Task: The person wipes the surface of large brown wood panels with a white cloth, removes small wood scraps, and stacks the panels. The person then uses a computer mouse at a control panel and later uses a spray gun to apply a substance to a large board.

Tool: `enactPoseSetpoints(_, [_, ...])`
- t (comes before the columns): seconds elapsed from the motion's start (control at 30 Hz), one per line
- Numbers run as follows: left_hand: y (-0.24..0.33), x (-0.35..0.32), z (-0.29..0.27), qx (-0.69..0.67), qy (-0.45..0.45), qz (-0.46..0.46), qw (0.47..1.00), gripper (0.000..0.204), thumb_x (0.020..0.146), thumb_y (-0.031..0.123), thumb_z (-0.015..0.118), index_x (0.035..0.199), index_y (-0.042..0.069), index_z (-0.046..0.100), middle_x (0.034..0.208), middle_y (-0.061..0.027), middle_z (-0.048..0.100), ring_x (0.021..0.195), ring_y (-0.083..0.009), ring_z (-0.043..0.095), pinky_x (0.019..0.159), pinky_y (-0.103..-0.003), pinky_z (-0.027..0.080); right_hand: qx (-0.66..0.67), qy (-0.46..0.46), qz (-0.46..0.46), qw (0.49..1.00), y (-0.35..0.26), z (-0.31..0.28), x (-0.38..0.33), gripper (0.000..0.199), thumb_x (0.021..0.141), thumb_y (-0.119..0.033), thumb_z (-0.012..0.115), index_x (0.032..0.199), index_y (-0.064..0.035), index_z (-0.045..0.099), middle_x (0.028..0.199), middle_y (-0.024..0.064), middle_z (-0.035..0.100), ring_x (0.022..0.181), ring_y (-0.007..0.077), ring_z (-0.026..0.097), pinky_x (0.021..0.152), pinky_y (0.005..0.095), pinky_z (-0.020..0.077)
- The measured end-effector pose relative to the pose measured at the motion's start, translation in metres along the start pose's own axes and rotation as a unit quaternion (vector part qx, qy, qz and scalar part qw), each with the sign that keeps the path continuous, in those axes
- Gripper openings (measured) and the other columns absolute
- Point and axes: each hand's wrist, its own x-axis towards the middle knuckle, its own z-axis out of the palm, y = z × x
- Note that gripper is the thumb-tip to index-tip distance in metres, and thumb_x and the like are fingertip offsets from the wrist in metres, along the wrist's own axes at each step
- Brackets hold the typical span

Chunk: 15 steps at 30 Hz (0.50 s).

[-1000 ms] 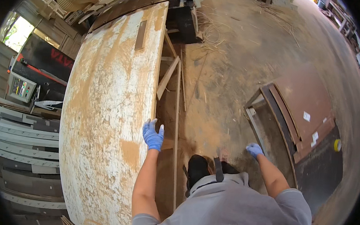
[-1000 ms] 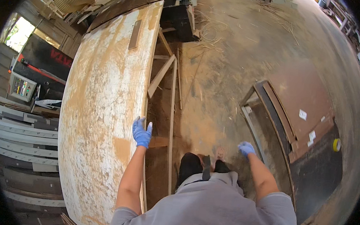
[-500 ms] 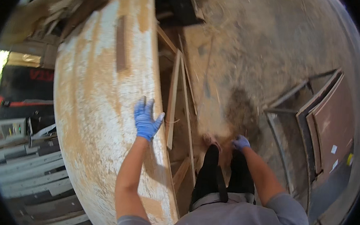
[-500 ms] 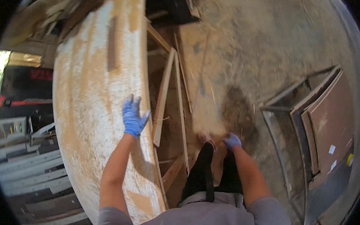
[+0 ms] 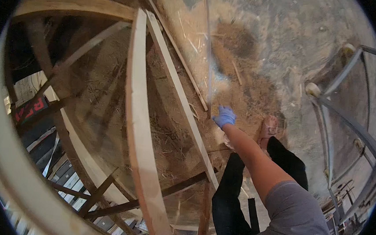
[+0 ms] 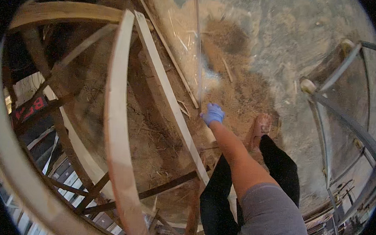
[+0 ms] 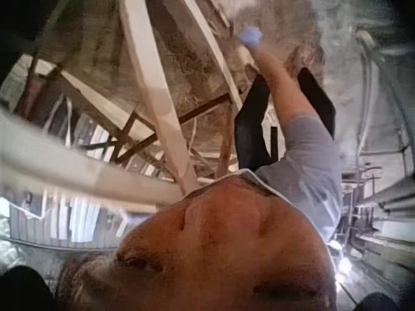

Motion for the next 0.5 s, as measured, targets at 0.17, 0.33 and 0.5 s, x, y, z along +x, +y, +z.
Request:
enactPoseSetpoints(0.17, [-0.023,0.025,0.045,0.029,-0.018,-0.006,0.999,0.070,0.081,0.045,0.059,0.136,0.007,0.036,0.141,-0.0254,0.026,0.127,-0.0405,0.027,0.102,-0.051,0.023,0.077,0.146,0.047,0.985,-0.045,0.083,0.087,0.078,0.071,-0.046,0.070,0.136,-0.0151,0.038,0.140,0.0127,0.036,0.126,0.0349,0.039,0.095,0.0499,0.0371])
enactPoseSetpoints(0.33, [-0.034,0.042,0.063,0.042,-0.033,-0.013,0.999,0.065,0.083,0.044,0.057,0.134,0.007,0.038,0.139,-0.0247,0.029,0.122,-0.0402,0.032,0.099,-0.051,0.027,0.071,0.240,0.077,0.965,-0.055,0.124,0.114,0.076,0.069,-0.040,0.071,0.134,-0.0138,0.040,0.140,0.0147,0.036,0.125,0.0355,0.039,0.098,0.0460,0.0359])
enactPoseSetpoints(0.5, [-0.032,0.046,0.055,0.046,-0.025,-0.001,0.999,0.061,0.084,0.042,0.055,0.131,0.007,0.040,0.136,-0.0241,0.033,0.118,-0.0398,0.036,0.095,-0.051,0.031,0.198,0.228,0.057,0.952,-0.028,0.112,0.128,0.065,0.071,-0.032,0.069,0.128,-0.0110,0.045,0.134,0.0167,0.043,0.124,0.0310,0.042,0.096,0.0412,0.0400])
